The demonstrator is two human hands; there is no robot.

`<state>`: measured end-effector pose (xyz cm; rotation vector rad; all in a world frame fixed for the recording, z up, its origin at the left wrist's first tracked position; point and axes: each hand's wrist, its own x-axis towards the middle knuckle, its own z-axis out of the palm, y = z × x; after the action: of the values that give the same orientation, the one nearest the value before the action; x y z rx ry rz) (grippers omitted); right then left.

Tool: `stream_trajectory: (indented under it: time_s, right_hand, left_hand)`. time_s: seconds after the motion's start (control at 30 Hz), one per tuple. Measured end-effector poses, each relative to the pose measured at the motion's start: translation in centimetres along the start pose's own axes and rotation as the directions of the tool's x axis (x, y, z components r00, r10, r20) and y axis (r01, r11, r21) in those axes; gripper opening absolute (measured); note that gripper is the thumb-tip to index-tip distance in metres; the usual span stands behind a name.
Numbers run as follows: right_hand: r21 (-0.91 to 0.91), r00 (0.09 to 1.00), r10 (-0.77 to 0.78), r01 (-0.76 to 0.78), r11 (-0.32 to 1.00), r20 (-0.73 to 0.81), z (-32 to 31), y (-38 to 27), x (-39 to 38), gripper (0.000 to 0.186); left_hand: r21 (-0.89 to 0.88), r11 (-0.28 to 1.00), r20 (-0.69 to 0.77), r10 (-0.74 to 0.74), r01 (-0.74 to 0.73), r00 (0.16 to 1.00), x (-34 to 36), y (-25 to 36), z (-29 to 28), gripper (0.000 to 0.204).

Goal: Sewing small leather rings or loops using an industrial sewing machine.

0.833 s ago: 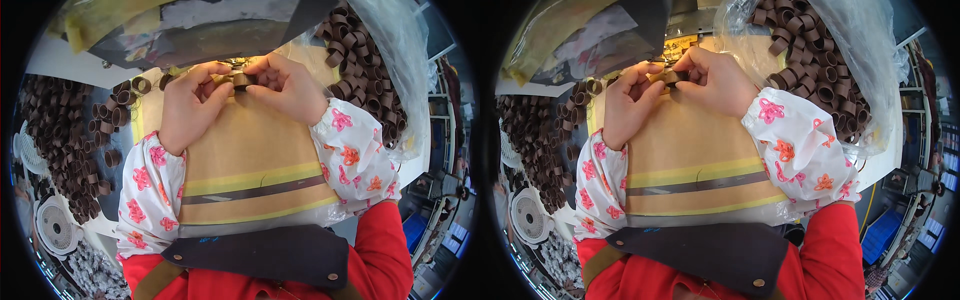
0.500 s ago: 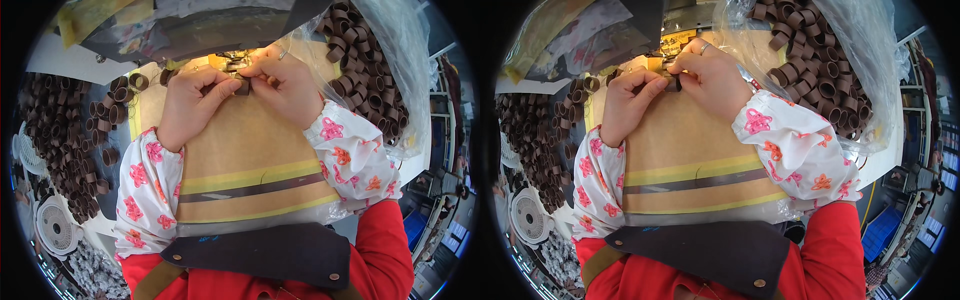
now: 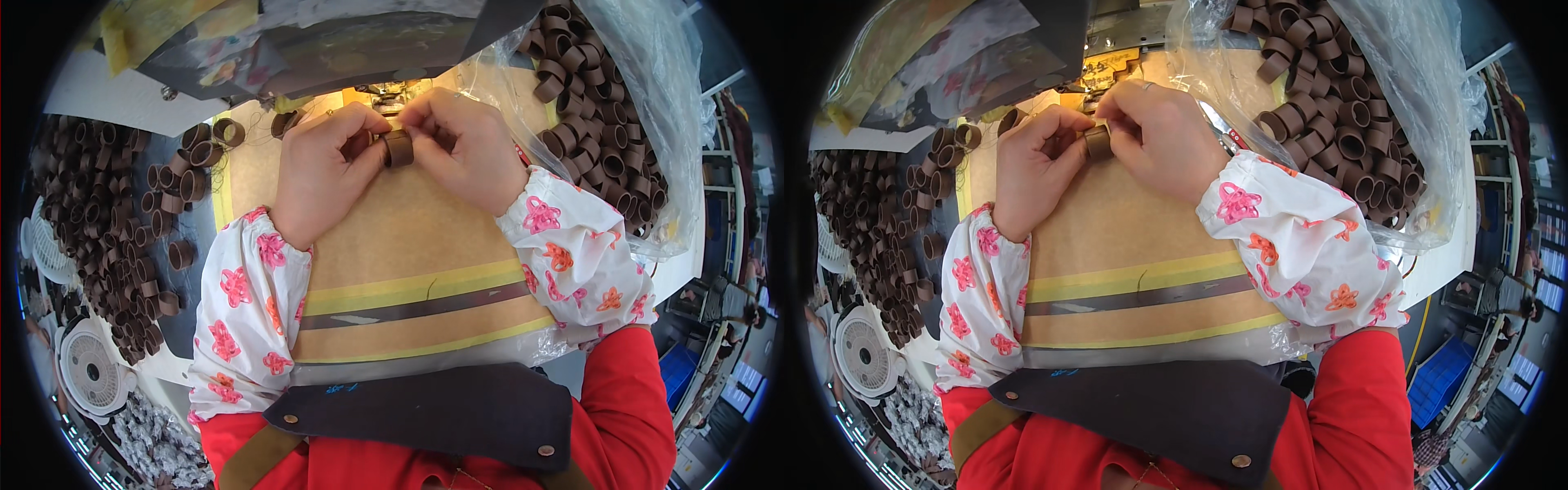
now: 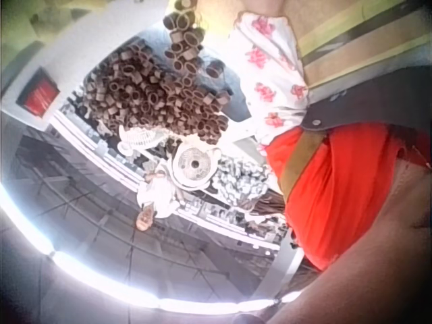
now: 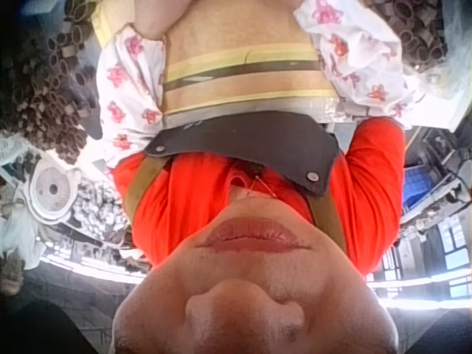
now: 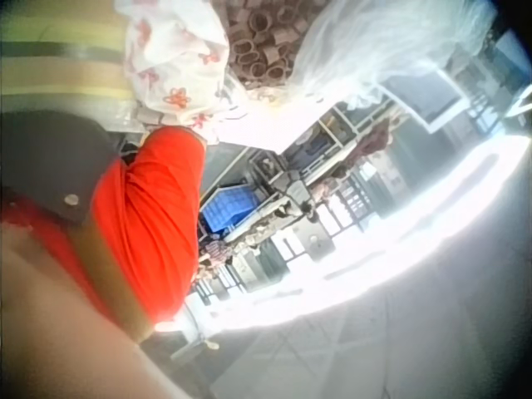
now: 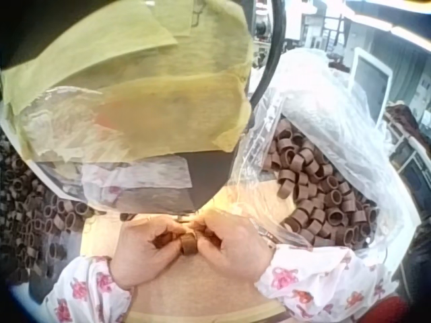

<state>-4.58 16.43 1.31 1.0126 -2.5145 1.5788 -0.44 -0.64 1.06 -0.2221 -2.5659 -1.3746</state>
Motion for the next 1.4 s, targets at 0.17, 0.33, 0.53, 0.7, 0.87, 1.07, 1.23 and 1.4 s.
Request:
stream_trajectory:
  time_s: [0.17,0.33,0.53,0.7,0.87,1.07,1.23,1.4]
  right_hand:
    - [0.003,0.999,0.028,-0.028,1.0,0.022,0.1,-1.4,-0.1,0.017]
    - [-0.053,0.999,0.014,-0.012,0.999,0.039,-0.2,-0.3,0.0,0.015]
    - [-0.134,0.974,-0.223,0.228,0.964,0.048,-0.7,0.9,0.7,0.011]
    - [-0.342,0.962,-0.261,0.273,0.899,0.08,0.0,0.5,0.9,0.006]
    - [-0.244,0.991,-0.136,0.131,0.961,-0.003,-0.1,0.4,1.6,0.004]
    - [-0.259,0.993,-0.113,0.104,0.96,-0.02,-0.1,0.7,1.6,0.005]
    - [-0.268,0.992,-0.127,0.118,0.956,-0.014,-0.1,0.6,1.8,0.007]
    - [-0.1,0.989,-0.143,0.14,0.985,-0.023,-0.1,1.3,1.2,0.01]
  left_hand:
    - [0.089,0.996,-0.078,0.001,0.006,0.997,0.0,-0.3,0.0,0.011]
    - [-0.017,0.997,-0.038,-0.071,0.07,0.997,0.2,-0.2,-0.2,0.016]
    - [-0.187,0.977,0.012,-0.106,0.107,0.994,0.3,-0.8,-0.3,0.02]
    - [0.072,0.997,-0.07,-0.011,0.016,0.998,0.5,-0.3,-0.1,0.023]
    - [0.089,0.983,-0.08,-0.154,0.161,0.985,1.5,-0.7,0.0,0.026]
    - [0.07,0.973,-0.029,-0.217,0.219,0.976,1.8,-0.3,0.1,0.024]
    - [0.108,0.978,-0.039,-0.173,0.176,0.984,1.8,-0.5,-0.1,0.026]
    - [0.017,0.988,0.03,-0.157,0.157,0.987,1.3,-0.5,-0.9,0.024]
